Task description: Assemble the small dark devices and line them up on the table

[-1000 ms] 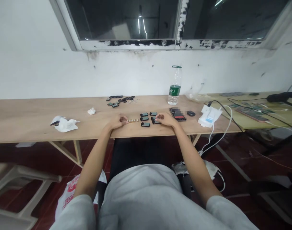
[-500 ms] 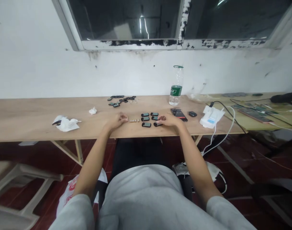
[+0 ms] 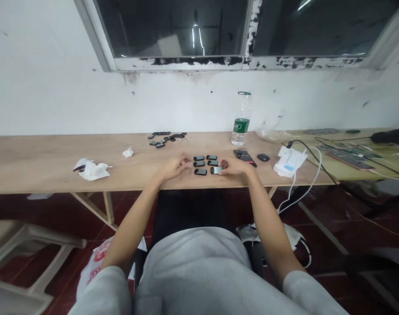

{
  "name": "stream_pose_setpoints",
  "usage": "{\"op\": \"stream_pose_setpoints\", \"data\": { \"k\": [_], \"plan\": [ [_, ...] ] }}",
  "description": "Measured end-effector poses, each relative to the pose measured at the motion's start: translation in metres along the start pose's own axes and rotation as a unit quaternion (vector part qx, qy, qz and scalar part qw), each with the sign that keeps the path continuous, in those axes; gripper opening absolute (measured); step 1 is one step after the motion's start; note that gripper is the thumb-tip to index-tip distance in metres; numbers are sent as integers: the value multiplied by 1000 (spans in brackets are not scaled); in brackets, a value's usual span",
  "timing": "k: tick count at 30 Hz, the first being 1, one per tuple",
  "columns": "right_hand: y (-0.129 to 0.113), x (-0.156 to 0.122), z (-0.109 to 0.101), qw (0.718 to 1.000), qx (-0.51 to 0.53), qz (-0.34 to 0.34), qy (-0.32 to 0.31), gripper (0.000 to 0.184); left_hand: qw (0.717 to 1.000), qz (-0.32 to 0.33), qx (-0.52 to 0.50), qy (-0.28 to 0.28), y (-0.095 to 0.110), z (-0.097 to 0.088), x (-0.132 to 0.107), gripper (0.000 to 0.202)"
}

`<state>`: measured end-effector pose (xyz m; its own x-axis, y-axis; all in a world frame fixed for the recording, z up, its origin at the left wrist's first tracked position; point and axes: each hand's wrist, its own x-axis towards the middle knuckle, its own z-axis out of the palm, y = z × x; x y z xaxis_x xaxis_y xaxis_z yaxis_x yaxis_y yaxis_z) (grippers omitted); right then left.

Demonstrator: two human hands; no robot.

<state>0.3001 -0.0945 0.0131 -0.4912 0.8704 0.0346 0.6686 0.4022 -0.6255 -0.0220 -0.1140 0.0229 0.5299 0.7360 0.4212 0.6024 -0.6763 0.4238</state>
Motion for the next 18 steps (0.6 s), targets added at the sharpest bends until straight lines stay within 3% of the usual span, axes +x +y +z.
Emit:
{"op": "stream_pose_setpoints", "data": {
  "k": [4,9,14,18],
  "plan": [
    [-5,-1,1,998,61,-26,4,24,1000,14,0,-24,16,9,3,32],
    [-22,-2,4,991,76,-58,91,23,999,38,7,-36,21,16,4,28],
    [-49,-3,12,978,136,-86,132,24,998,54,20,-1,25,17,4,29],
    [-61,-1,19,967,201,-89,128,21,997,49,44,28,27,15,5,31]
  ]
}}
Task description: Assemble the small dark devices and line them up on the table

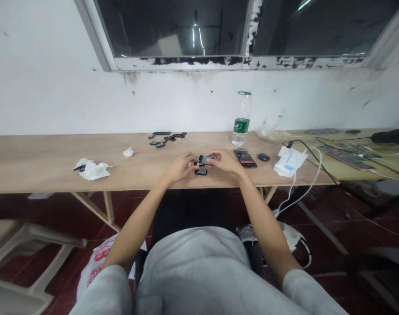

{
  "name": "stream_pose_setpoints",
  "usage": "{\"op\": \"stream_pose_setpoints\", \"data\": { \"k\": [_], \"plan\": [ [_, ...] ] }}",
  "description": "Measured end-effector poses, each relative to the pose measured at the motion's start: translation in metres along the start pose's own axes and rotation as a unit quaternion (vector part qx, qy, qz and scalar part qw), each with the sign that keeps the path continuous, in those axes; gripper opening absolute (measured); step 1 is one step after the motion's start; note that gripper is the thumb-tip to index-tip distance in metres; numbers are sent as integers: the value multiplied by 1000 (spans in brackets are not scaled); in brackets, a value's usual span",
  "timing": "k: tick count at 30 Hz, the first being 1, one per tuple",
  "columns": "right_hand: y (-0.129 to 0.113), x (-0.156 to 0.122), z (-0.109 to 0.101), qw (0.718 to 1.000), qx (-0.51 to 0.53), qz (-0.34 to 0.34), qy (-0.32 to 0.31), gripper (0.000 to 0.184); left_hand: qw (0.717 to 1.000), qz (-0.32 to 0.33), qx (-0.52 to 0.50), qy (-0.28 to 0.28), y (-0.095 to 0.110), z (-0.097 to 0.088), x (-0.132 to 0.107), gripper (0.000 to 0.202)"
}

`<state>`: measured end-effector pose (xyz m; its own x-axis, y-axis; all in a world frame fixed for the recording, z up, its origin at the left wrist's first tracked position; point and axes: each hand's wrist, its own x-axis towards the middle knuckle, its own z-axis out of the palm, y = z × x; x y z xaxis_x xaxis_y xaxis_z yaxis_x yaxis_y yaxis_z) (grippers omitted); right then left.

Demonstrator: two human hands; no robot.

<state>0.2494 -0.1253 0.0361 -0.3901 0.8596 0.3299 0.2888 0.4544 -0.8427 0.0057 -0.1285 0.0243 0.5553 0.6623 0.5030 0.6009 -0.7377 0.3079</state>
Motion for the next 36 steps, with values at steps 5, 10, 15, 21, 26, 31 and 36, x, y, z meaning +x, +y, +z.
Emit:
{"op": "stream_pose_setpoints", "data": {
  "k": [5,10,15,21,26,31,36],
  "plan": [
    [6,4,4,998,53,20,9,21,1000,0,1,18,-1,-1,0,31],
    [14,8,3,997,74,18,-13,24,999,-6,-13,31,0,0,1,30],
    [20,11,4,995,92,21,-32,26,1000,-7,-12,11,4,1,1,31],
    [19,10,5,994,106,23,-32,28,999,-18,-4,31,7,1,1,30],
    [17,9,6,992,114,28,-37,26,998,-33,-3,55,9,2,2,26],
    [23,14,9,991,126,23,-40,30,997,-56,-14,48,10,0,2,29],
    [28,15,12,990,137,8,-42,34,995,-84,-21,48,9,0,2,30]
  ]
}}
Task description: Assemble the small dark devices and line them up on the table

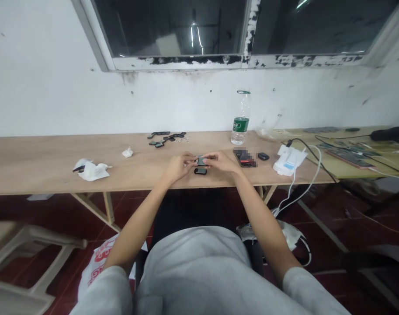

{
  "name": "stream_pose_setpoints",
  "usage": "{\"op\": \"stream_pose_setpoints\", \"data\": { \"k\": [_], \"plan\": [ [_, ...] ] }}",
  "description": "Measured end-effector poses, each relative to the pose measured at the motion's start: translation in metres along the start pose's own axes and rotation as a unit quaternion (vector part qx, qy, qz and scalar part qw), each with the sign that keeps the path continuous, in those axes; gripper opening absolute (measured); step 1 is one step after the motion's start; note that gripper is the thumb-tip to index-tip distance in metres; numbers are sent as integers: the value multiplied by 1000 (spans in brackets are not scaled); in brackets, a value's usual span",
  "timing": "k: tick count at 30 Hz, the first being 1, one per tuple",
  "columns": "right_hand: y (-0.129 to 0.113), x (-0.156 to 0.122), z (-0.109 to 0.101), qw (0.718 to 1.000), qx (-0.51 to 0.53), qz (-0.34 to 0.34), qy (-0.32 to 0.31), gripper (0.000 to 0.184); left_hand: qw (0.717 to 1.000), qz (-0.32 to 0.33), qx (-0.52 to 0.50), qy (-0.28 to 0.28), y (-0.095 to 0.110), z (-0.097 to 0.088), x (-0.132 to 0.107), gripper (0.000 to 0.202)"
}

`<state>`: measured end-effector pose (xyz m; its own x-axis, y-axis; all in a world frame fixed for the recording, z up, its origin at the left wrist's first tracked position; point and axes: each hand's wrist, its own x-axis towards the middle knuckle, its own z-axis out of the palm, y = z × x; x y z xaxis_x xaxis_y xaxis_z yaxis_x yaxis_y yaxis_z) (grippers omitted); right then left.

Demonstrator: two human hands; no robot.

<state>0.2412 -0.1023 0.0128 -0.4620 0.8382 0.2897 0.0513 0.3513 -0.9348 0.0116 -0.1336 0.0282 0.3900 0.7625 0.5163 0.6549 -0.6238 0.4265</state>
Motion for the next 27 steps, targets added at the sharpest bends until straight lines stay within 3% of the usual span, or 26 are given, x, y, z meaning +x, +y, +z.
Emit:
{"op": "stream_pose_setpoints", "data": {
  "k": [13,16,19,23,27],
  "plan": [
    [1,0,1,1000,9,3,-5,36,996,-56,-75,12,5,4,0,23],
    [-4,-3,0,1000,14,-2,-20,35,982,-99,-162,13,2,4,1,25],
    [-9,-7,0,999,17,-4,-43,39,951,-138,-278,-4,-3,3,2,37],
    [-11,-8,-2,999,6,-18,-50,41,914,-140,-381,-16,-9,10,3,44],
    [-5,-4,-6,999,9,-8,-30,33,930,-109,-350,1,-5,19,4,38]
  ]
}}
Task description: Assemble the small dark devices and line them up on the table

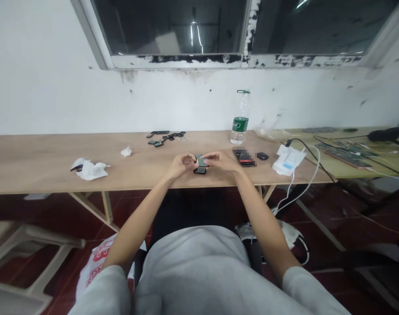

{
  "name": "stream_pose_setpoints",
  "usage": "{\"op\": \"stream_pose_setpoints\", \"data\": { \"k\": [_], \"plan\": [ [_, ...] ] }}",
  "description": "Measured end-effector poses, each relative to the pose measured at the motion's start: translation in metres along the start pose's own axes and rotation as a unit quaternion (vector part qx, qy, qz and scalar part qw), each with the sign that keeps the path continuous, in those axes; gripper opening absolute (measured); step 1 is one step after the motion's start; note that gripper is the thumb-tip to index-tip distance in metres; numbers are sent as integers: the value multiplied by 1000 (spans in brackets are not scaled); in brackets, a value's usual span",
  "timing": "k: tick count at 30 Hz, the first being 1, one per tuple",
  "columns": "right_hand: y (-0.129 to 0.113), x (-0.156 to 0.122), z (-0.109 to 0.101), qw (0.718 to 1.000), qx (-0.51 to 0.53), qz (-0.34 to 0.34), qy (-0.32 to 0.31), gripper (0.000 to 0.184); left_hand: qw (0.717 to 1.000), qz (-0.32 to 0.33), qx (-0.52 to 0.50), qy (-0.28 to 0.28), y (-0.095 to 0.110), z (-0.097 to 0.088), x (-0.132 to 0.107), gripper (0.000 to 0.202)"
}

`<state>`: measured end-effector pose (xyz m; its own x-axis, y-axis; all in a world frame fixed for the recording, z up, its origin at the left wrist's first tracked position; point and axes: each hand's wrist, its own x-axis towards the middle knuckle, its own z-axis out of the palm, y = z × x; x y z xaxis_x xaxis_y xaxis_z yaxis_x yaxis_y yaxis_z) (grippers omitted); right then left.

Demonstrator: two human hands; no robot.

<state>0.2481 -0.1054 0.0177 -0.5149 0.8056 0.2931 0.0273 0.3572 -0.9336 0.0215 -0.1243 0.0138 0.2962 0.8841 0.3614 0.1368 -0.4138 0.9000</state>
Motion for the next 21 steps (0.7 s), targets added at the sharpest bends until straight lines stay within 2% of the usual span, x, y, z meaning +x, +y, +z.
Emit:
{"op": "stream_pose_setpoints", "data": {
  "k": [4,8,12,15,18,21],
  "plan": [
    [11,6,-7,997,-42,41,45,22,993,33,111,-14,4,1,0,35],
    [21,5,-18,979,-153,94,96,21,980,37,196,-21,4,-20,2,35],
    [27,0,-26,956,-237,123,118,17,958,5,286,-19,-9,-53,5,34],
    [30,-1,-30,944,-274,134,125,17,923,-31,383,6,-22,-74,6,40],
    [33,1,-31,932,-322,128,108,17,898,-77,434,4,-30,-86,5,55],
    [36,2,-30,919,-366,111,97,19,894,-88,438,-44,-32,-90,6,59]
  ]
}}
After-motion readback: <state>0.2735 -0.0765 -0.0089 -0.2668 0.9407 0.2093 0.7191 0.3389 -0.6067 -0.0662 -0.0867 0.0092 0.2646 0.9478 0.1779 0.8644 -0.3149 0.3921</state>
